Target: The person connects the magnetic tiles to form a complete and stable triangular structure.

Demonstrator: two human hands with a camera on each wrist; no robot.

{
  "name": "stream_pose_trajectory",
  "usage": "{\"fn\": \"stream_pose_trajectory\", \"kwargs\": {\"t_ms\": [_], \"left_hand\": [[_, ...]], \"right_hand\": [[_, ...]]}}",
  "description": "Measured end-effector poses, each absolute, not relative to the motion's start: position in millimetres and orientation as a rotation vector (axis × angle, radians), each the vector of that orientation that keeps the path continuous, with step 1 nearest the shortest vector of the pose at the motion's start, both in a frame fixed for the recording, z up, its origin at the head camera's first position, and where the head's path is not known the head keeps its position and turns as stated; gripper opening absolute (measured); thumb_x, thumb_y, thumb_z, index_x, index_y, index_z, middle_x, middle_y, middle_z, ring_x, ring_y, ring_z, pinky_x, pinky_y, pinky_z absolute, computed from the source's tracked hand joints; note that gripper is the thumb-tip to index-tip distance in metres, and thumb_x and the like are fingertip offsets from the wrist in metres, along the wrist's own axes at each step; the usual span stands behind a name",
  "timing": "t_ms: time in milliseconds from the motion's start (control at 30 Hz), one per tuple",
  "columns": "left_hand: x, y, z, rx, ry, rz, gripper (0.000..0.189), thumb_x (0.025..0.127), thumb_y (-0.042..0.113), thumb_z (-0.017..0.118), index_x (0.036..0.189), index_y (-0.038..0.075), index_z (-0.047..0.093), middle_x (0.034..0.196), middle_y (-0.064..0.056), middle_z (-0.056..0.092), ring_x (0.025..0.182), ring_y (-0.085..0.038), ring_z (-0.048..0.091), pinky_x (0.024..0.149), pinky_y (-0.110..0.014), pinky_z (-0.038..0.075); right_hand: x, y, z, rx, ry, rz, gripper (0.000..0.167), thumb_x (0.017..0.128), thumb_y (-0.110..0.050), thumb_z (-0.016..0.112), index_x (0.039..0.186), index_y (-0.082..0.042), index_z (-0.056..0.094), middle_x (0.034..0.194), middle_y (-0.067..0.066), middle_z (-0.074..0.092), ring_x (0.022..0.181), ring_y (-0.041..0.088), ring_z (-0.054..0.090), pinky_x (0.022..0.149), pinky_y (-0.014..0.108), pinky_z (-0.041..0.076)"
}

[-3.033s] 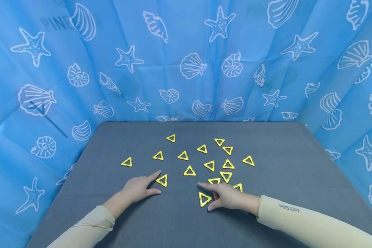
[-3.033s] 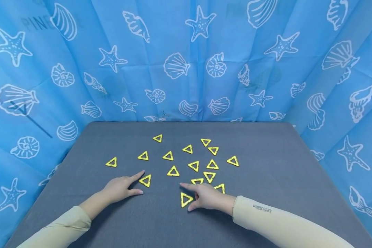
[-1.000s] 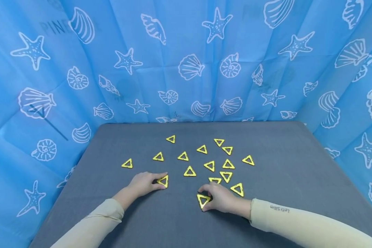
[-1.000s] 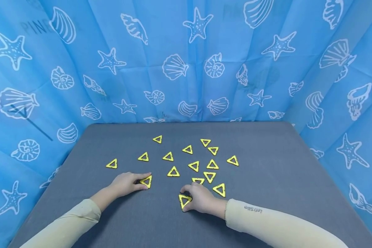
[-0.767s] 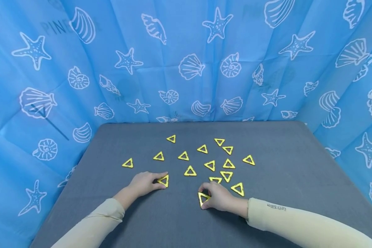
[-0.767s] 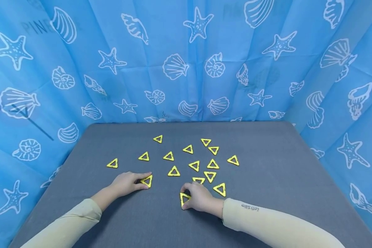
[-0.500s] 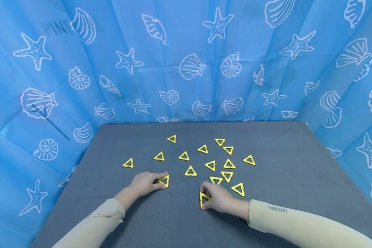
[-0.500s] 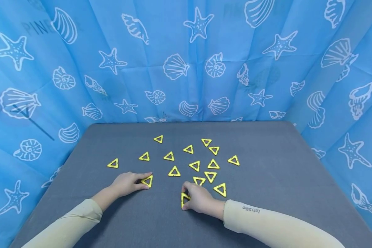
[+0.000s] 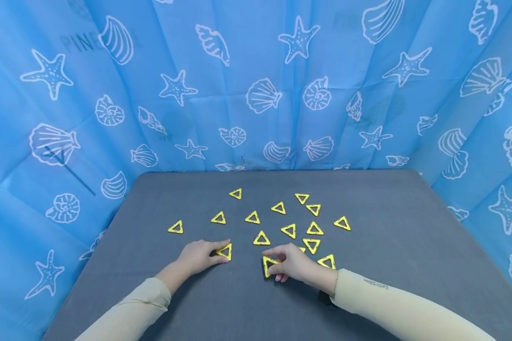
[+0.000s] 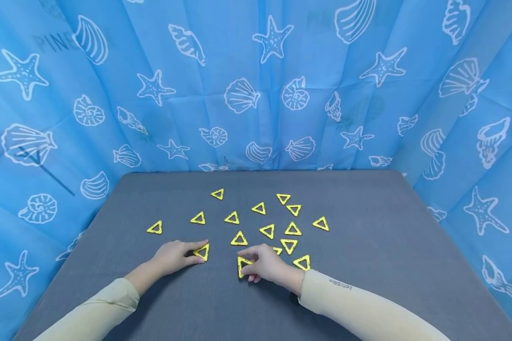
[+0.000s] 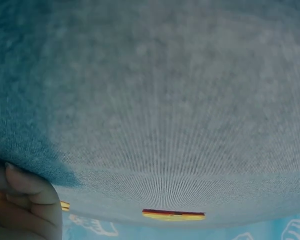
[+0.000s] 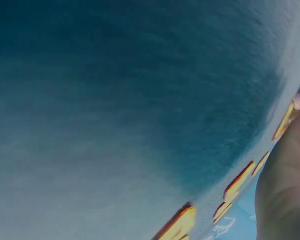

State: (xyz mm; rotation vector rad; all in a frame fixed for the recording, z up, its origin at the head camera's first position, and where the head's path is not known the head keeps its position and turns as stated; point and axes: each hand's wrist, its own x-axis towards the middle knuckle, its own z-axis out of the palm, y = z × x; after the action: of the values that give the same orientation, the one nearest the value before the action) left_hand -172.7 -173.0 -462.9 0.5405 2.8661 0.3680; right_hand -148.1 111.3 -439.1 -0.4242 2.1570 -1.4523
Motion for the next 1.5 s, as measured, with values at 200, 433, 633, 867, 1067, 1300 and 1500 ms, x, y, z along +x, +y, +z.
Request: {"fn": "stream_pose_trajectory", "kwargs": {"t_ms": [200,433,633,867,1067,1300,1500], "left_hand": [[-169.8,-172.1,-465.1,0.522,2.882,0.387,0.056,0.088,0.052,0.064,0.138,0.027,0.057,0.127,-0.006,0.063,0.11,-0.036,0.06,0.087,-0.052,0.046],[-168.8,-171.6,-465.4,0.494,2.898,0.366,0.057,0.087,0.053,0.065,0.137,0.026,0.059,0.124,-0.005,0.065,0.105,-0.031,0.063,0.081,-0.048,0.048],[-169.5,-171.0,-464.8,0.476,2.897,0.358,0.057,0.087,0.054,0.065,0.136,0.026,0.059,0.121,-0.006,0.066,0.104,-0.03,0.063,0.081,-0.048,0.048],[-170.2,-169.5,-463.3,0.485,2.892,0.364,0.057,0.087,0.054,0.065,0.136,0.026,0.059,0.12,-0.006,0.067,0.102,-0.029,0.064,0.079,-0.047,0.048],[-170.4,-170.2,-464.5,0.471,2.887,0.363,0.056,0.087,0.054,0.064,0.136,0.027,0.059,0.121,-0.006,0.066,0.105,-0.03,0.063,0.081,-0.048,0.048],[-171.0,-170.7,-466.1,0.479,2.899,0.386,0.056,0.088,0.054,0.064,0.136,0.026,0.059,0.122,-0.007,0.066,0.104,-0.031,0.063,0.08,-0.048,0.049],[-167.1,-169.2,-468.4,0.443,2.922,0.401,0.056,0.086,0.053,0.066,0.135,0.026,0.06,0.115,-0.009,0.068,0.097,-0.03,0.064,0.074,-0.046,0.049]], "right_hand": [[-156.5,101.0,-440.0,-0.386,2.152,-1.581,0.044,0.089,0.0,0.068,0.131,0.006,0.057,0.076,0.007,0.058,0.059,0.013,0.06,0.059,0.036,0.054],[-163.6,85.6,-438.8,-0.306,2.164,-1.643,0.041,0.089,0.002,0.067,0.128,0.009,0.057,0.087,0.009,0.064,0.063,0.014,0.062,0.064,0.038,0.055],[-167.2,73.0,-436.4,-0.32,2.129,-1.663,0.046,0.088,0.007,0.065,0.132,0.012,0.053,0.083,0.014,0.053,0.069,0.019,0.066,0.068,0.039,0.056],[-171.7,61.1,-439.8,-0.279,2.121,-1.637,0.041,0.09,0.008,0.063,0.129,0.013,0.054,0.09,0.013,0.059,0.074,0.018,0.067,0.07,0.035,0.055],[-175.5,52.3,-440.8,-0.245,2.107,-1.616,0.039,0.09,0.009,0.062,0.128,0.013,0.055,0.088,0.011,0.065,0.076,0.018,0.067,0.071,0.035,0.055],[-178.3,43.9,-440.7,-0.202,2.12,-1.601,0.041,0.088,0.01,0.063,0.129,0.012,0.055,0.093,0.014,0.065,0.078,0.019,0.068,0.071,0.034,0.055],[-179.6,34.7,-442.8,-0.159,2.135,-1.588,0.041,0.086,0.011,0.065,0.127,0.01,0.058,0.095,0.014,0.062,0.076,0.02,0.069,0.069,0.032,0.055]]}}
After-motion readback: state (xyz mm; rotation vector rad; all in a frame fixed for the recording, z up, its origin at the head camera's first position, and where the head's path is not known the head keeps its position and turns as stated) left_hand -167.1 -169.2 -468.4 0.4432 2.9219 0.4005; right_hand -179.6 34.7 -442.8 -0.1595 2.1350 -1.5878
